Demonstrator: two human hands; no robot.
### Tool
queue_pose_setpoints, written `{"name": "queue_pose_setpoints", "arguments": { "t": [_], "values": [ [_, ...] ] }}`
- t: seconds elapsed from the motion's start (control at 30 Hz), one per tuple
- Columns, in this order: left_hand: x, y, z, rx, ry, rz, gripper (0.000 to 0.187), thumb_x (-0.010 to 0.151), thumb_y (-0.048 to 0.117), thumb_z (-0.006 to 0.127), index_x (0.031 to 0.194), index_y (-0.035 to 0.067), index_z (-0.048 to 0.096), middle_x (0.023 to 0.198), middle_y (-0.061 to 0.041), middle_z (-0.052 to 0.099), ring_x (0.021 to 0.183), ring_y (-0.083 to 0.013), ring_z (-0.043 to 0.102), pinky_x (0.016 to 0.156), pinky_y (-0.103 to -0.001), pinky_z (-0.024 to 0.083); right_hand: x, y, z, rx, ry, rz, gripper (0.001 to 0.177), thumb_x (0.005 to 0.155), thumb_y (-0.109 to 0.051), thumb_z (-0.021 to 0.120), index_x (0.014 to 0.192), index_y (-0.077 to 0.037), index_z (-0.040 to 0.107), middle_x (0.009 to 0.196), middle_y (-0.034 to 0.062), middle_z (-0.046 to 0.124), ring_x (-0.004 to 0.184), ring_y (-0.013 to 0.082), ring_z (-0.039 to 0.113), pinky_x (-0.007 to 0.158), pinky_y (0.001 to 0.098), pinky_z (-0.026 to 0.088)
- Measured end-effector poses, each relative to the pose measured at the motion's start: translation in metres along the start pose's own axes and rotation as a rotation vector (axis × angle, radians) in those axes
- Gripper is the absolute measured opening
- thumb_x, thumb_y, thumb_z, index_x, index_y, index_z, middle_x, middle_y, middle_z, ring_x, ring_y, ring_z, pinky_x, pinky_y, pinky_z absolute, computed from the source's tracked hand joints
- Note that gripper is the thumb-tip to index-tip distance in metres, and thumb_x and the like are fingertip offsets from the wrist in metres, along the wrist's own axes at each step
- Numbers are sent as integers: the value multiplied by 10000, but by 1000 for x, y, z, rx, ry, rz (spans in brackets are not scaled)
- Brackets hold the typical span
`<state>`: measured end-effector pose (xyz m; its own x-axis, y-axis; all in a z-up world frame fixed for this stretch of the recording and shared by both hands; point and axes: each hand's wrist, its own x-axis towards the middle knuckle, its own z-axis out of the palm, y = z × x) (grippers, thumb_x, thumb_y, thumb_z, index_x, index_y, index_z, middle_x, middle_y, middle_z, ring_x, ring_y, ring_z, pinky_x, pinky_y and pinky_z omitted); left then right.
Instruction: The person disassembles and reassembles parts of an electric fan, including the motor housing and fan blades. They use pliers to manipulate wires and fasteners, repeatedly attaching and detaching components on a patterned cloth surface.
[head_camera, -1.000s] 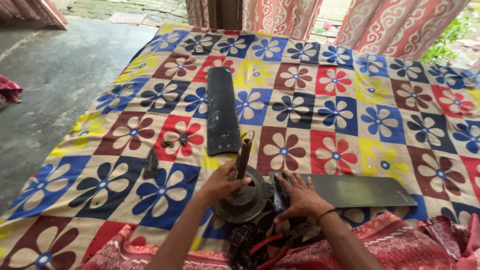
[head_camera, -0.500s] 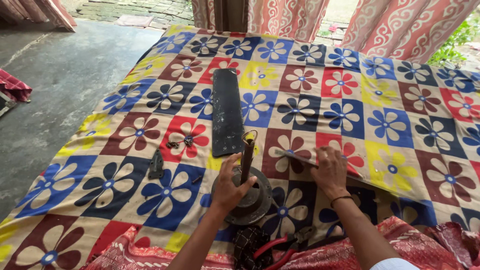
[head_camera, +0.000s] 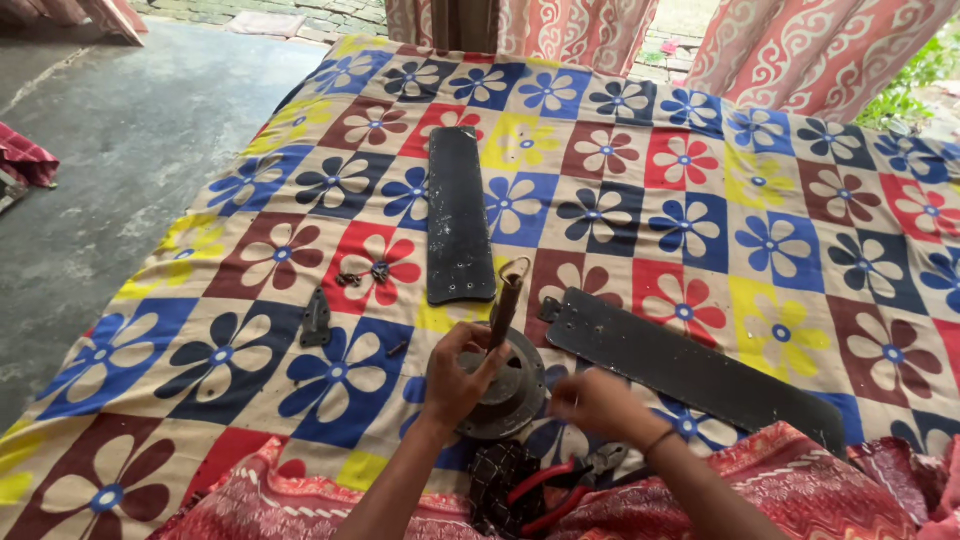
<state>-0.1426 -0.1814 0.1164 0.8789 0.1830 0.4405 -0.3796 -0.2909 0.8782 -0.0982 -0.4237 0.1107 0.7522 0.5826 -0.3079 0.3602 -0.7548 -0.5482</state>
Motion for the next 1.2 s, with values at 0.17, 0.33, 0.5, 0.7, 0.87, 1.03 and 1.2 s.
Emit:
{"name": "queue_pose_setpoints", "arguments": {
  "t": [0.17, 0.33, 0.5, 0.7, 0.87, 1.03, 1.2],
  "values": [
    [-2, 7, 1, 84, 26, 10, 226, 873, 262, 789, 928, 66, 690, 926, -66, 692, 819, -210, 699, 715, -336, 554, -22, -45, 54, -237, -125, -127, 572, 785, -603, 798, 913, -46, 776, 832, 163, 727, 763, 341, 693, 682, 458, 546],
    [-9, 3, 23, 203, 150, 116, 201, 864, 225, 798, 895, 62, 683, 912, -89, 676, 844, -247, 655, 748, -366, 520, -23, -50, 99, -282, 23, -450, 335, 830, -365, 759, 874, -34, 722, 886, 171, 721, 823, 347, 709, 725, 471, 557],
    [-1, -34, 44, -129, 130, -150, 298, 922, 249, 777, 732, 32, 702, 671, -35, 661, 637, -144, 648, 601, -307, 500, 2, 0, 72, 278, -301, -146, 280, 841, -245, 744, 954, 11, 755, 781, 119, 735, 707, 161, 658, 681, 376, 574],
    [6, -66, 64, -522, 213, -320, 399, 965, 238, 739, 637, 66, 593, 536, 45, 518, 454, -51, 463, 449, -254, 354, 27, 32, 5, 834, 512, 98, 290, 873, -163, 680, 1087, 34, 681, 866, 119, 731, 717, 194, 687, 634, 387, 562],
    [7, -58, 51, -719, 351, -457, 424, 962, 230, 716, 596, 134, 525, 472, 45, 465, 374, -48, 405, 372, -255, 274, 23, -1, -1, 388, 732, 92, 426, 809, -168, 711, 1179, 14, 601, 879, 183, 763, 731, 273, 745, 658, 412, 581],
    [0, -34, 56, -730, 330, -601, 433, 940, 212, 743, 583, 144, 507, 478, 47, 483, 366, -52, 400, 355, -258, 244, 14, -45, 9, -127, 733, -267, 136, 771, -153, 728, 875, -66, 710, 771, 135, 654, 755, 384, 645, 713, 480, 546],
    [-14, -24, 80, -655, 214, -512, 335, 911, 181, 776, 623, 142, 611, 516, 70, 507, 422, -23, 432, 407, -253, 305, -27, -56, 17, -29, 400, -190, 253, 816, -179, 714, 1030, -46, 731, 908, 121, 635, 835, 350, 637, 727, 458, 528]
  ]
}}
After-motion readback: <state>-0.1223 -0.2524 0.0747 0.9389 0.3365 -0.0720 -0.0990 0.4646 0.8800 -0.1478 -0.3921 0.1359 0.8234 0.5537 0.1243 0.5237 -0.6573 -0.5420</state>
